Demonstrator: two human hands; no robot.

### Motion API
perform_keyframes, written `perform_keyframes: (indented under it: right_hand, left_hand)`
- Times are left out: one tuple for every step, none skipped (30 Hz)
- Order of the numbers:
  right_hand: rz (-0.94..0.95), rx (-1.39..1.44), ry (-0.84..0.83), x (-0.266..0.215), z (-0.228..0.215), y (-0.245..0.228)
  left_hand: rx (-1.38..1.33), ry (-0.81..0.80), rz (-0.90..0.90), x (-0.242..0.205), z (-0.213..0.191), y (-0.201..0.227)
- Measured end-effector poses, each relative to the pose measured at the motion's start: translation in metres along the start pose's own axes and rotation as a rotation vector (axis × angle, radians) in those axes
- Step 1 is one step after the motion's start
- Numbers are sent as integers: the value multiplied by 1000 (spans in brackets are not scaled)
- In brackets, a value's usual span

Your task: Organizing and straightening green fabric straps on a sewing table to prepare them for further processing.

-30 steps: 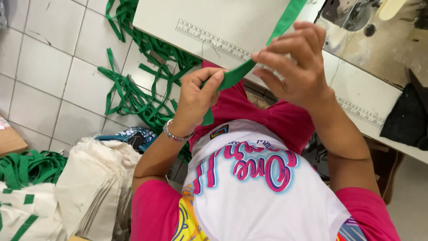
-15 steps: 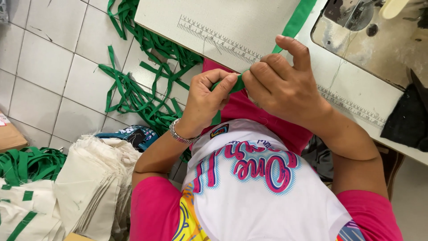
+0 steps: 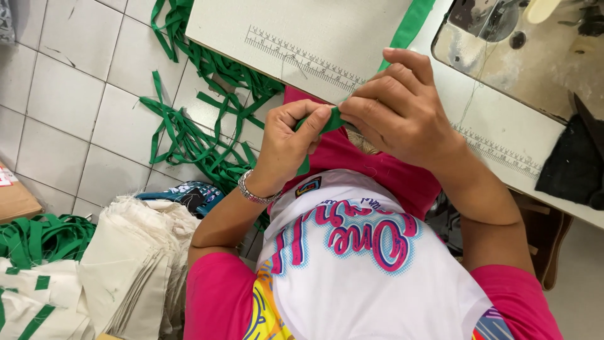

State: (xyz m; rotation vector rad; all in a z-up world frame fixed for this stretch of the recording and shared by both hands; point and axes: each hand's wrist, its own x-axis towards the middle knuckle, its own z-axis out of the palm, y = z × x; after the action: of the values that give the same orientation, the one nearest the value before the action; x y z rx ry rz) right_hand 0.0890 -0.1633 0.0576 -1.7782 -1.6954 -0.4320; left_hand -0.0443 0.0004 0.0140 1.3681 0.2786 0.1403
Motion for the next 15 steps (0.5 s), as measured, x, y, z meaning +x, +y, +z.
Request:
perform_keyframes:
  right_hand:
    - [1,-41,-22,3,-2,-2]
    - [0,-41,-21,5,-5,-7]
    - [-30,-146,-34,7,-8,-12]
    - [-60,-251,-47,8,-11,-17]
    - [-59,-251,-48,8,-10,-19]
    - [-66,-310,-61,7,-10,-21]
    - [-72,-372,-75,6,-9,-23]
    - [-69,-373,-77,7,-10,-24]
    - [-66,-409,-101,7,-10,-25]
    - [-63,-444,-125,8,-10,-25]
    - [-59,-446,-127,7,-8,-24]
    - [-67,-480,-125,5,-6,-23]
    - [-77,-514,-122,4,-4,-22]
    - [-75,-514,-123,-4,0,-12]
    - [9,-306,-132,-11,5,-1]
  left_hand:
    - [30,-7,21,-1,0,1]
    - [32,-6,23,-1,1,1]
    - [33,-1,4,-1,2,2]
    - [34,4,-14,-1,3,2]
    - [34,3,-15,-2,6,2]
    - [-39,18,-69,-3,8,2]
    - [-112,31,-123,-3,11,1]
    - [-112,28,-125,-4,13,-1]
    - [-168,54,-172,-3,15,-4]
    - [-223,80,-220,-3,17,-6]
    - [-223,76,-223,-3,18,-5]
    - [-249,80,-225,-2,18,-4]
    - [-274,86,-227,-2,19,-3]
    - [-274,84,-228,-2,19,-4]
    - [-283,78,-216,-2,18,-5]
